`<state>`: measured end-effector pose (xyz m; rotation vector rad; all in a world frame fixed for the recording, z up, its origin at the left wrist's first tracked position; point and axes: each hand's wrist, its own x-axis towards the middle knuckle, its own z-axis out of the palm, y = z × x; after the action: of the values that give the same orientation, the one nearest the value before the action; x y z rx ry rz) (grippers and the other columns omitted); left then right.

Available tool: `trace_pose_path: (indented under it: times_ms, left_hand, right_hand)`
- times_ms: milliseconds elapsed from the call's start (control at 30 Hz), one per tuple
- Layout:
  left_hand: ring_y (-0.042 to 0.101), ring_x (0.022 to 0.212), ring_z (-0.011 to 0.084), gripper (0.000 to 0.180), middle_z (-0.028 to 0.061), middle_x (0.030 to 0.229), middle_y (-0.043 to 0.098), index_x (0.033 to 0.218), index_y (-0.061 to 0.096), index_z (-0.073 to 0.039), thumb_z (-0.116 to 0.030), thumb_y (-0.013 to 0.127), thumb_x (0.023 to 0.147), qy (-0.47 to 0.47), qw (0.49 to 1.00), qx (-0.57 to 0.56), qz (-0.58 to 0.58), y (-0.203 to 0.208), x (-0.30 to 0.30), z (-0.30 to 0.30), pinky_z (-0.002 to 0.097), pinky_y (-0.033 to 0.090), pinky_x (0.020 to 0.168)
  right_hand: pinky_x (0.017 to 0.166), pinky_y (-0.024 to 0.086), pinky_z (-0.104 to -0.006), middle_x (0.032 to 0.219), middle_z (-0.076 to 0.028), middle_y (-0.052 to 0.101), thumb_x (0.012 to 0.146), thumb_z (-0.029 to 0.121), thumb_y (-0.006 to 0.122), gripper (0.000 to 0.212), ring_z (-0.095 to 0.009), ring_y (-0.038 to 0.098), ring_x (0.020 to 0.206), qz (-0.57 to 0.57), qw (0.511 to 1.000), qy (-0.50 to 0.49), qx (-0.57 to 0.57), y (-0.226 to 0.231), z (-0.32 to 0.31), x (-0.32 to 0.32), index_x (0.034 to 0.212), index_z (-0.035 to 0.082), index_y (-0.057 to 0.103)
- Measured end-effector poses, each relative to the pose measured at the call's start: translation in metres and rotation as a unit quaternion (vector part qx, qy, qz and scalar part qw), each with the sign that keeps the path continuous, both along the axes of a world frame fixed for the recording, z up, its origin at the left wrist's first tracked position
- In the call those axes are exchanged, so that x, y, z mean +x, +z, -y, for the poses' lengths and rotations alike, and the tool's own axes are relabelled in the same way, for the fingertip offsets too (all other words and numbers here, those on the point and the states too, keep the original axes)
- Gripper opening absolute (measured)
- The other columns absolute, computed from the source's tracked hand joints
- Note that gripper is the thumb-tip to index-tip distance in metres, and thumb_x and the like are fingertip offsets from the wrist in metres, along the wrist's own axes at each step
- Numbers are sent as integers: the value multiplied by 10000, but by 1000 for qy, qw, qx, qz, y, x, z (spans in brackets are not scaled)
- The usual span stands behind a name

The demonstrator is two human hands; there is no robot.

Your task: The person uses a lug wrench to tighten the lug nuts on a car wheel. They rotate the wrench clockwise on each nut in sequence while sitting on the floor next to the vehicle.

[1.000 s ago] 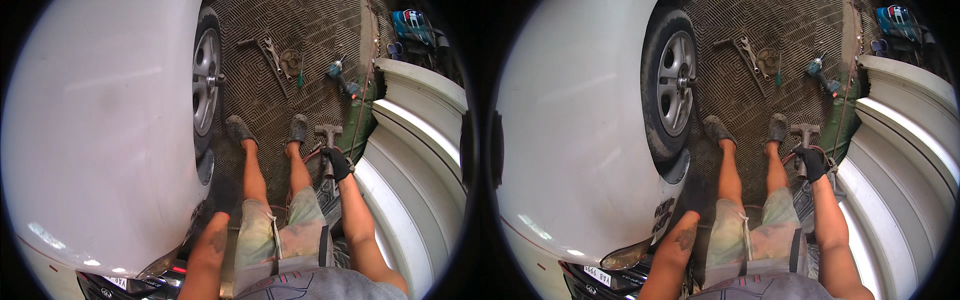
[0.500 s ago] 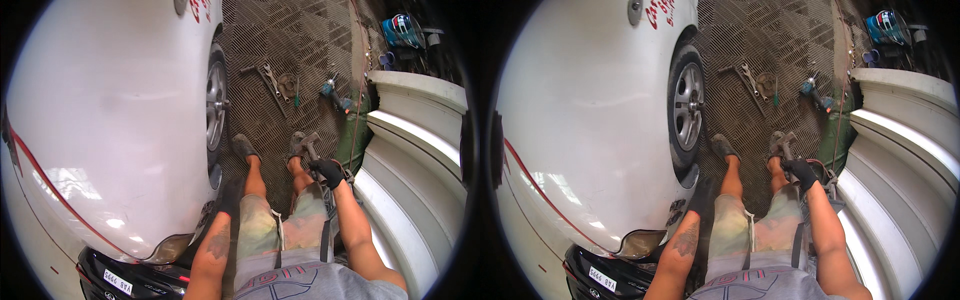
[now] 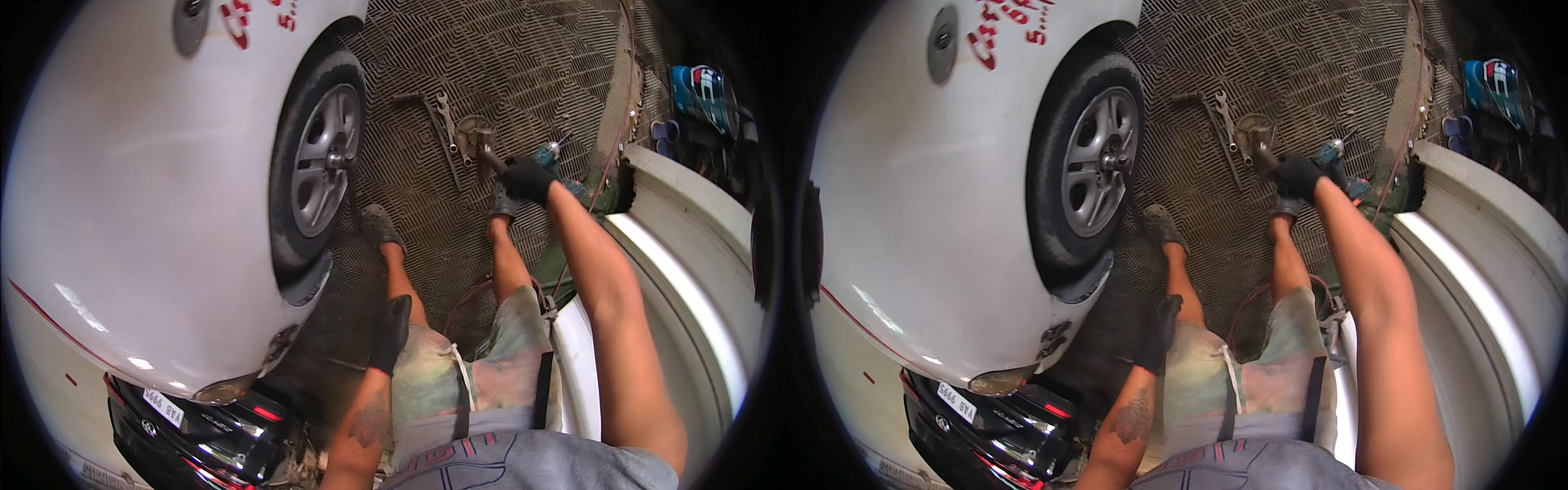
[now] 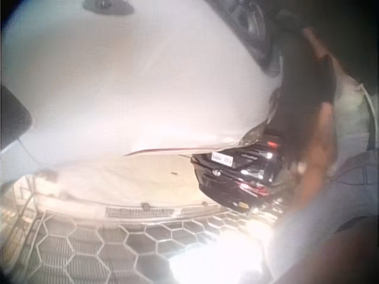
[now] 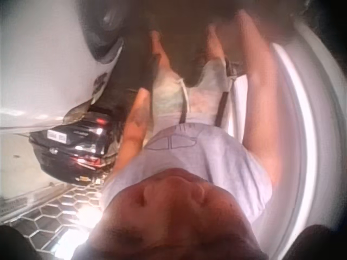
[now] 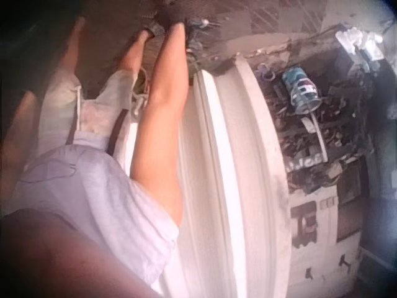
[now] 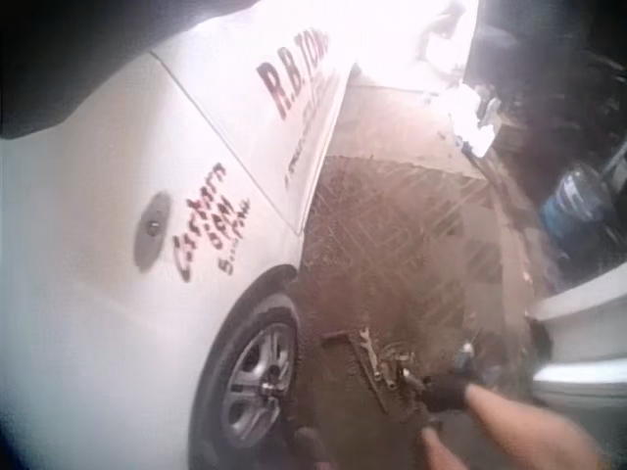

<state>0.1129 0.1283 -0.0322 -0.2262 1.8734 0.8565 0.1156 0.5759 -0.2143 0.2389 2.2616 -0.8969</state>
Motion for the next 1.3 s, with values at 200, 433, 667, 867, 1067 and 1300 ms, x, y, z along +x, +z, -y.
trace_pose_path:
  times_ms: [200,433,667,867,1067,1300]
  left_hand:
    - [673,1093,264,284,186,1129,714,1160,663,39,-183,616,988,-1,999,34,7,-18,110,-66,363,505,938]
    - [690,1033,213,262,164,1101,723,1166,657,34,-142,643,973,45,995,43,80,9,101,-133,345,525,895]
    - [687,856,428,560,249,870,705,891,705,-10,-551,570,950,-335,925,-181,-6,33,93,-34,479,542,761]
    - [690,862,413,585,217,871,709,928,717,-42,-606,562,921,-354,913,-156,133,92,93,-21,503,533,770]
    - [689,933,340,363,172,1041,714,1053,714,-45,-329,489,1040,-374,886,167,217,131,99,27,447,528,823]
    - [662,845,261,181,91,915,678,1038,668,-59,-217,601,982,-394,836,345,165,132,105,21,390,531,757]
  right_hand:
    - [948,518,-487,1067,-278,697,869,169,562,285,-424,669,1062,65,983,-122,123,23,-75,-97,1089,37,688]
    - [950,516,-507,1220,-262,646,869,131,602,526,-421,645,1114,189,957,-24,219,15,-118,17,1390,122,526]
    - [738,556,-500,911,-199,728,880,518,598,466,-376,717,847,243,924,279,-96,175,12,103,936,79,744]
    - [739,571,-457,967,-108,754,889,647,524,552,-322,732,854,288,886,337,-138,249,78,121,993,167,774]
    - [738,508,-471,883,-207,666,894,346,619,337,-358,638,806,220,688,374,-581,244,90,186,938,17,680]
    - [802,504,-399,957,-157,691,966,147,607,242,-204,600,874,356,615,156,-686,181,85,236,1095,-55,639]
